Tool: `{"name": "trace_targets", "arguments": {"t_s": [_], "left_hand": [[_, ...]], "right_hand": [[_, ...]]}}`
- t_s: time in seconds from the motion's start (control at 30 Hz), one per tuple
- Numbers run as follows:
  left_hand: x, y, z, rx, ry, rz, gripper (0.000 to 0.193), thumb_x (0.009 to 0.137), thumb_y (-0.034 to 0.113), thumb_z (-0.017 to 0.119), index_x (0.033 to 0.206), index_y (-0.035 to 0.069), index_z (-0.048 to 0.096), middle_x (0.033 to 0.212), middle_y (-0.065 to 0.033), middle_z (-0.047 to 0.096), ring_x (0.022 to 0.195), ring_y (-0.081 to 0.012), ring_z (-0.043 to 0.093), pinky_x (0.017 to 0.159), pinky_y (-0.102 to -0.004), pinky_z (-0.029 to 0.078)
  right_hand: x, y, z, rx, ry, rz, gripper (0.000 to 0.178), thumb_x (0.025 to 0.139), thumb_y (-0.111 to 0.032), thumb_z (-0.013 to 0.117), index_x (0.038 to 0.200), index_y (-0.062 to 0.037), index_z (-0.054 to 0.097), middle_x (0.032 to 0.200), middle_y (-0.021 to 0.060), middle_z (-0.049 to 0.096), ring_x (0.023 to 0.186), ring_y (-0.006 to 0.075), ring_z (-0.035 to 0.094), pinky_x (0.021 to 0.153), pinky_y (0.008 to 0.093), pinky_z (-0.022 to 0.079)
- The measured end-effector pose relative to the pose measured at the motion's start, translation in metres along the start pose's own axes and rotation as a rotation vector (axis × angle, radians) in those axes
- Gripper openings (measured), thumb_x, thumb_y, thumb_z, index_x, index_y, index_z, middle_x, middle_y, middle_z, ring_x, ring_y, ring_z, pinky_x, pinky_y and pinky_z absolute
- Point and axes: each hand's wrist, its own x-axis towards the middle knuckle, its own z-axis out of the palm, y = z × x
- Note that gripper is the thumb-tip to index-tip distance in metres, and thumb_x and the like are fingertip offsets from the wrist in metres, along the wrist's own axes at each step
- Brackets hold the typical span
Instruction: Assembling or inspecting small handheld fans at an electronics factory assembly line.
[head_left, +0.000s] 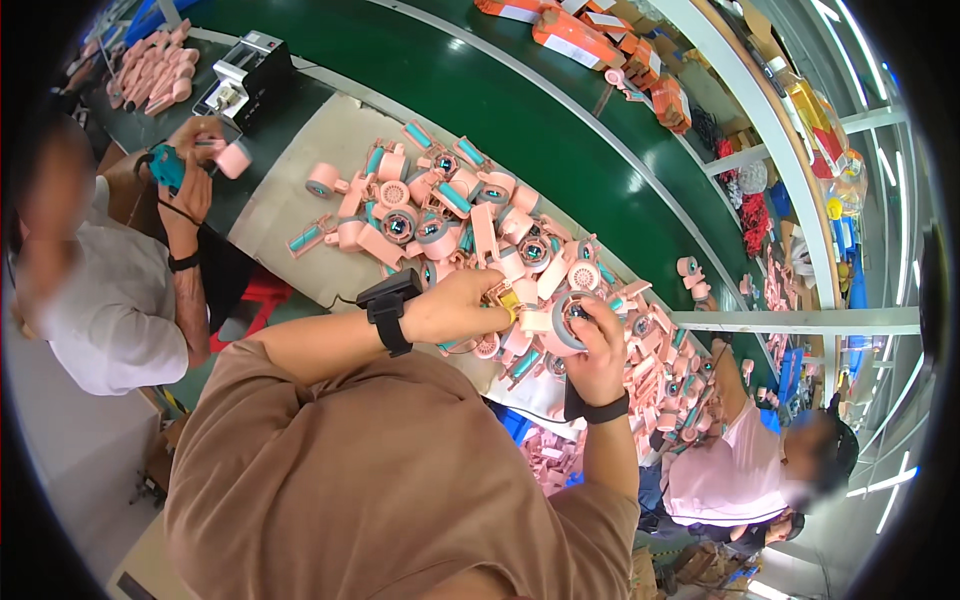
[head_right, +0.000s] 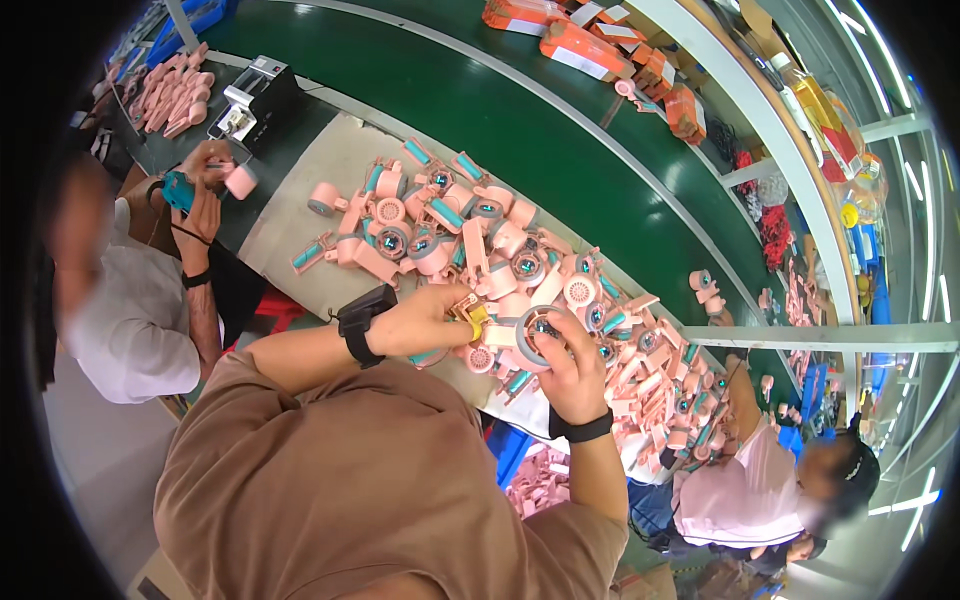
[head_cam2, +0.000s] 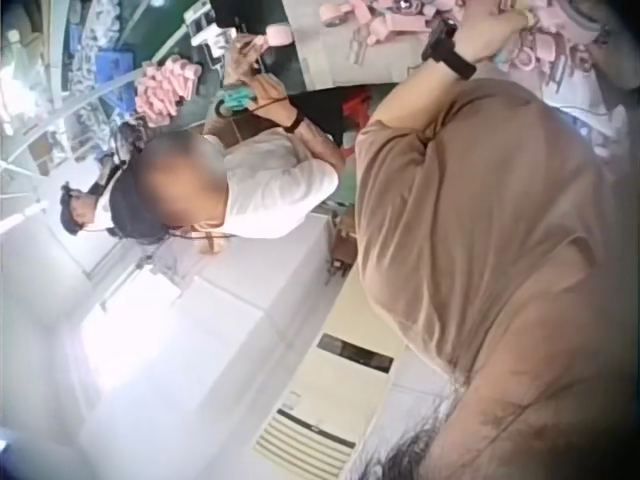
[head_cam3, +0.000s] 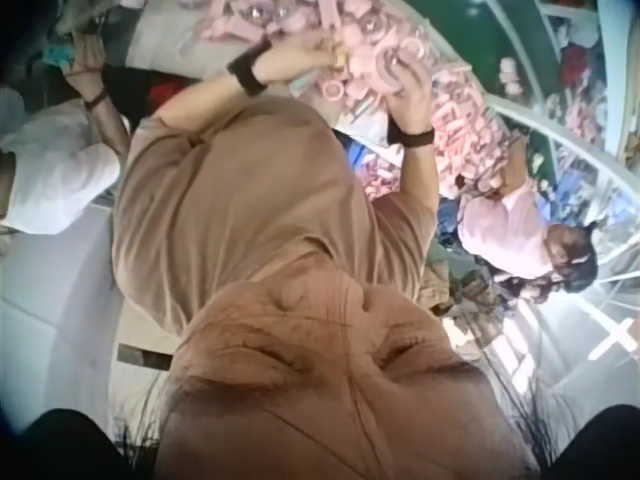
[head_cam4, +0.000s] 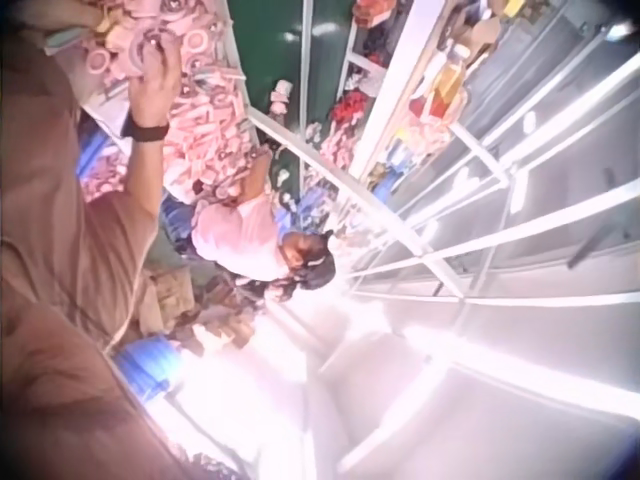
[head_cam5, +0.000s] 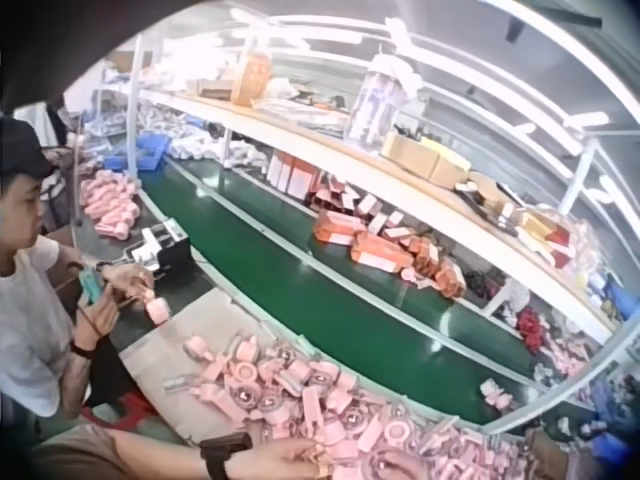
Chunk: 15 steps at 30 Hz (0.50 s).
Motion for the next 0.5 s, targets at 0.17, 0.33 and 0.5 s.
{"name": "trace_targets", "arguments": {"t_s": [0.17,0.33,0.5], "left_hand": [[-0.002,-0.005,0.000,0.465,0.133,0.267,0.026,0.073,0.022,0.059,0.082,-0.002,0.054,0.070,-0.0177,0.060,0.062,-0.0274,0.062,0.056,-0.0361,0.048],[-0.004,0.003,0.002,0.551,0.076,0.275,0.026,0.073,0.022,0.058,0.085,-0.001,0.054,0.071,-0.0198,0.060,0.064,-0.0335,0.061,0.057,-0.0388,0.048],[0.004,-0.007,0.008,0.791,-0.076,0.262,0.025,0.073,0.018,0.057,0.089,0.000,0.053,0.070,-0.0186,0.059,0.063,-0.0338,0.059,0.058,-0.0413,0.047]], "right_hand": [[0.009,-0.011,-0.009,-0.126,-0.155,-0.067,0.050,0.062,0.001,0.071,0.108,-0.0092,0.054,0.106,0.0126,0.056,0.099,0.0333,0.057,0.078,0.0382,0.050],[0.018,-0.021,-0.022,0.279,-0.319,0.391,0.055,0.066,-0.010,0.073,0.116,-0.0045,0.049,0.110,0.0152,0.053,0.104,0.0329,0.052,0.087,0.0381,0.043],[0.021,-0.013,-0.028,0.261,-0.587,0.281,0.059,0.074,-0.023,0.069,0.126,-0.0106,0.045,0.109,0.0158,0.050,0.099,0.0306,0.052,0.083,0.0336,0.043]]}}
